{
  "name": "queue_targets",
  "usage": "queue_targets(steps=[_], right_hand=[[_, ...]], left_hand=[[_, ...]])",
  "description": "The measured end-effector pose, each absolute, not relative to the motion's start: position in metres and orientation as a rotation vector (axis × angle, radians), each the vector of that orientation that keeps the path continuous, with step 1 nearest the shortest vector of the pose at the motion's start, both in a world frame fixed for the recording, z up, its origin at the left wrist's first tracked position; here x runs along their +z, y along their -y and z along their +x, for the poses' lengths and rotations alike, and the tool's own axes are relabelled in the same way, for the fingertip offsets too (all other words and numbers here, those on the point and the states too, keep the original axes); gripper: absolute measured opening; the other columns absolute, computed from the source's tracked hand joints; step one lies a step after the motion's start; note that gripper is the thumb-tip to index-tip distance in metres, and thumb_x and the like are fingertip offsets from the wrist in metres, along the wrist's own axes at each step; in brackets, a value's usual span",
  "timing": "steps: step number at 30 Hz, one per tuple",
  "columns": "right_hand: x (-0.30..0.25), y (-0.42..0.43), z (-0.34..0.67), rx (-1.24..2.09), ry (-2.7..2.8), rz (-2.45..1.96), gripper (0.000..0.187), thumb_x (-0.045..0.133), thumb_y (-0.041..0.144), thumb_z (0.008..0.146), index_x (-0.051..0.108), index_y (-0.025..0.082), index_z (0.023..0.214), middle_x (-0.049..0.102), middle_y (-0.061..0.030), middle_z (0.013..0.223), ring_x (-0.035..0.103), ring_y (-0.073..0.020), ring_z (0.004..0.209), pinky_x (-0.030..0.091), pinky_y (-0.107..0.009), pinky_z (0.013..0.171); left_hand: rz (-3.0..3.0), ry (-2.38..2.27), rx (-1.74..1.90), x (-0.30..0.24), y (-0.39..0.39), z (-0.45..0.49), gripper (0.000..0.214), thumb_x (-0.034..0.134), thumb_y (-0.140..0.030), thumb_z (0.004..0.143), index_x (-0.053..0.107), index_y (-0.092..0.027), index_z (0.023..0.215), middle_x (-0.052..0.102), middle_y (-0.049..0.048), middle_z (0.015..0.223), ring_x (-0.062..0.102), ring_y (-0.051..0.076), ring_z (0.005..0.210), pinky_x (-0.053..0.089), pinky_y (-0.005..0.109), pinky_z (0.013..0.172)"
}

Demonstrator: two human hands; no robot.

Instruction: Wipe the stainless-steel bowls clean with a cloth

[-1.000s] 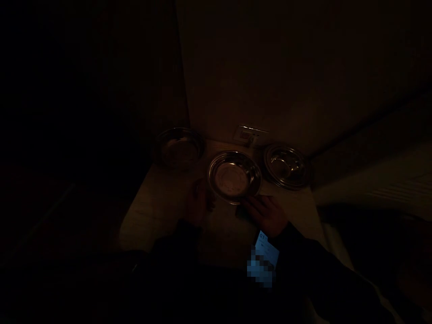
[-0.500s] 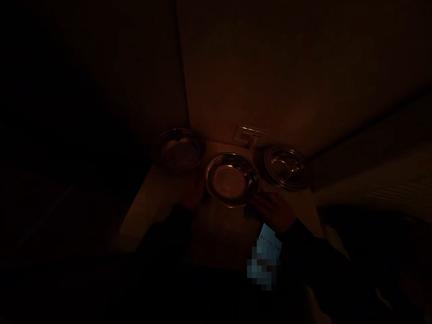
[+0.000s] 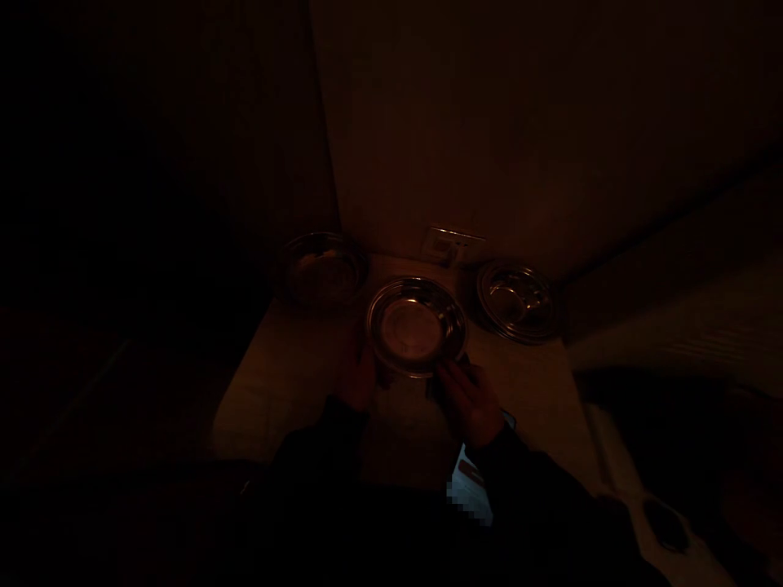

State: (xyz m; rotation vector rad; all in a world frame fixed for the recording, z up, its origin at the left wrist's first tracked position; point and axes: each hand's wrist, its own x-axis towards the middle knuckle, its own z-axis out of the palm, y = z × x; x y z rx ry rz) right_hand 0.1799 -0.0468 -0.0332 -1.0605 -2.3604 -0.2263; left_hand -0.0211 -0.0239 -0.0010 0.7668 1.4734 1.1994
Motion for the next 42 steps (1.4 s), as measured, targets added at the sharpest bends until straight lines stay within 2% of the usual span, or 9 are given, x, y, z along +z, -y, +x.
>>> queue_targets(steps=[5, 11, 19, 26, 32, 37, 42], right_hand=[[-0.026, 0.046, 0.178, -0.245, 2.452, -1.017, 0.047, 0.046, 0.007, 0.088, 0.047, 0.012, 0.135, 0.065, -0.0137, 0.117, 0.054, -0.0229, 0.089, 0.054, -0.035, 0.075], [-0.026, 0.04, 0.185, -0.269, 2.405, -1.051, 0.048, 0.048, 0.008, 0.087, 0.047, 0.012, 0.134, 0.064, -0.0144, 0.118, 0.053, -0.0231, 0.088, 0.054, -0.036, 0.075], [-0.025, 0.047, 0.17, -0.281, 2.437, -1.042, 0.043, 0.047, 0.007, 0.087, 0.051, 0.009, 0.13, 0.065, -0.0138, 0.116, 0.053, -0.0238, 0.09, 0.053, -0.036, 0.077], [-0.026, 0.046, 0.176, -0.264, 2.371, -1.051, 0.048, 0.046, 0.009, 0.088, 0.044, 0.009, 0.137, 0.063, -0.0165, 0.118, 0.052, -0.0243, 0.09, 0.052, -0.037, 0.077], [-0.033, 0.056, 0.156, -0.265, 2.438, -1.059, 0.044, 0.044, 0.006, 0.088, 0.053, 0.01, 0.13, 0.064, -0.0128, 0.12, 0.053, -0.0243, 0.093, 0.052, -0.036, 0.078], [-0.026, 0.047, 0.171, -0.263, 2.449, -1.061, 0.044, 0.044, 0.008, 0.089, 0.05, 0.011, 0.132, 0.064, -0.0138, 0.119, 0.053, -0.0228, 0.09, 0.052, -0.035, 0.076], [-0.031, 0.046, 0.171, -0.289, 2.409, -1.079, 0.043, 0.045, 0.008, 0.088, 0.052, 0.008, 0.13, 0.064, -0.0165, 0.117, 0.053, -0.0243, 0.091, 0.052, -0.038, 0.077]], left_hand=[[0.698, -1.504, 1.2, 0.001, 0.029, -0.018, 0.06, 0.045, -0.046, 0.088, 0.036, -0.018, 0.14, 0.056, -0.0036, 0.05, 0.049, 0.013, 0.035, 0.042, 0.025, 0.035], [0.675, -1.516, 1.202, -0.001, 0.036, -0.014, 0.064, 0.045, -0.051, 0.087, 0.031, -0.023, 0.143, 0.067, 0.0038, 0.071, 0.06, 0.017, 0.048, 0.048, 0.029, 0.044], [0.524, -1.448, 1.254, 0.002, 0.044, -0.004, 0.064, 0.046, -0.043, 0.088, 0.025, -0.021, 0.144, 0.065, 0.0012, 0.065, 0.057, 0.016, 0.041, 0.048, 0.028, 0.039], [0.489, -1.425, 1.245, 0.002, 0.045, -0.001, 0.062, 0.044, -0.038, 0.088, 0.025, -0.019, 0.144, 0.063, -0.0007, 0.058, 0.056, 0.017, 0.038, 0.048, 0.028, 0.038], [0.55, -1.535, 1.281, -0.006, 0.048, 0.0, 0.06, 0.046, -0.043, 0.087, 0.034, -0.018, 0.14, 0.07, 0.0087, 0.09, 0.067, 0.019, 0.06, 0.054, 0.029, 0.053], [0.418, -1.468, 1.255, 0.001, 0.051, 0.009, 0.061, 0.044, -0.037, 0.089, 0.025, -0.02, 0.144, 0.071, 0.0073, 0.086, 0.066, 0.019, 0.054, 0.052, 0.029, 0.046], [0.31, -1.45, 1.24, 0.002, 0.054, 0.018, 0.063, 0.04, -0.03, 0.09, 0.014, -0.021, 0.146, 0.071, 0.0077, 0.088, 0.064, 0.018, 0.049, 0.052, 0.028, 0.044]])
